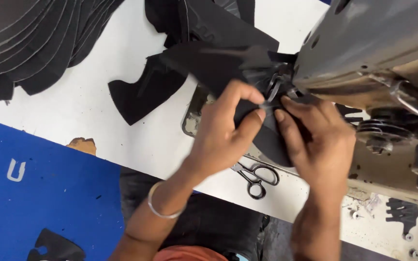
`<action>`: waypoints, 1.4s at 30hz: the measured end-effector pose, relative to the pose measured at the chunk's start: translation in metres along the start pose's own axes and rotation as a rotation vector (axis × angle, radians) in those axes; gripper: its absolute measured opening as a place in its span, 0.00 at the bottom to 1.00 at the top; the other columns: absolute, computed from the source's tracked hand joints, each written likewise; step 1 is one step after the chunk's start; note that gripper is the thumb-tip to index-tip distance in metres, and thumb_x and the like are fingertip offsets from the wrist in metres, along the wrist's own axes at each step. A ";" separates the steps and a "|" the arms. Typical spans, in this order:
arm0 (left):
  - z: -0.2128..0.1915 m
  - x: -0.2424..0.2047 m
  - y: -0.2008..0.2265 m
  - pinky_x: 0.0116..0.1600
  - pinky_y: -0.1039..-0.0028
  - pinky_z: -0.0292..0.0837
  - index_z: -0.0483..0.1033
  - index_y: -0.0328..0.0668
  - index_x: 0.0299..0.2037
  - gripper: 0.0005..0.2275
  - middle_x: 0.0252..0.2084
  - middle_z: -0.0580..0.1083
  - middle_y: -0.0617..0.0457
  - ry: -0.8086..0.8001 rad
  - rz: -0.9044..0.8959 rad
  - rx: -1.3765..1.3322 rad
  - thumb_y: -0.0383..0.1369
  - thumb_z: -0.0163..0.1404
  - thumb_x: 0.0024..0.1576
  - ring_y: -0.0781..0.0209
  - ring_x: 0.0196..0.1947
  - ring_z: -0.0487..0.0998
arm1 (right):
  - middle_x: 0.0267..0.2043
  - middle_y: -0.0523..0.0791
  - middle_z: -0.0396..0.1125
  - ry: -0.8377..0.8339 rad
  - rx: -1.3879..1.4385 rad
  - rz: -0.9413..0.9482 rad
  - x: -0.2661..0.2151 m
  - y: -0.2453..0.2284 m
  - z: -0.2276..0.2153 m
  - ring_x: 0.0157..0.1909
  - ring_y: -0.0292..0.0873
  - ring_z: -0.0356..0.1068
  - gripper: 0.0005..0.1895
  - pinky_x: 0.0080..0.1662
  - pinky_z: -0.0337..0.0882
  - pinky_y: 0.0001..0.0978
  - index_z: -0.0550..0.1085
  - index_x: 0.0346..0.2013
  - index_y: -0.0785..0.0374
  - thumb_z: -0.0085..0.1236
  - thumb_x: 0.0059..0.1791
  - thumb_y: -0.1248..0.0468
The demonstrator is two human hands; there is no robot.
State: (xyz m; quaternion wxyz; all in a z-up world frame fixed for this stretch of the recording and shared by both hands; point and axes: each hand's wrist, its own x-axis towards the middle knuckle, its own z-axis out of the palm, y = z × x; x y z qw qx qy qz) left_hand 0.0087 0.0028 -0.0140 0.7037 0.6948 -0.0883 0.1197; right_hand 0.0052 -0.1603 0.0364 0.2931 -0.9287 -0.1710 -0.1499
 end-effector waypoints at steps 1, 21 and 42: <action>-0.014 0.010 0.008 0.38 0.77 0.72 0.71 0.35 0.46 0.08 0.38 0.77 0.54 -0.101 -0.016 0.106 0.26 0.54 0.60 0.70 0.33 0.79 | 0.37 0.52 0.72 0.053 -0.048 0.133 -0.008 -0.007 0.006 0.34 0.48 0.72 0.10 0.39 0.69 0.35 0.81 0.48 0.67 0.67 0.52 0.68; -0.022 -0.002 -0.007 0.64 0.66 0.69 0.72 0.39 0.57 0.15 0.56 0.71 0.48 -0.010 0.156 0.161 0.33 0.57 0.63 0.53 0.58 0.73 | 0.24 0.40 0.69 -0.085 -0.027 0.372 0.009 -0.045 -0.007 0.23 0.31 0.67 0.12 0.28 0.65 0.24 0.75 0.43 0.70 0.65 0.50 0.65; -0.032 0.008 -0.008 0.64 0.64 0.67 0.72 0.40 0.54 0.16 0.53 0.72 0.50 -0.102 0.110 0.149 0.35 0.59 0.60 0.54 0.57 0.72 | 0.28 0.49 0.70 -0.196 0.676 0.600 0.017 0.003 -0.011 0.22 0.35 0.63 0.06 0.27 0.60 0.25 0.76 0.35 0.72 0.57 0.54 0.70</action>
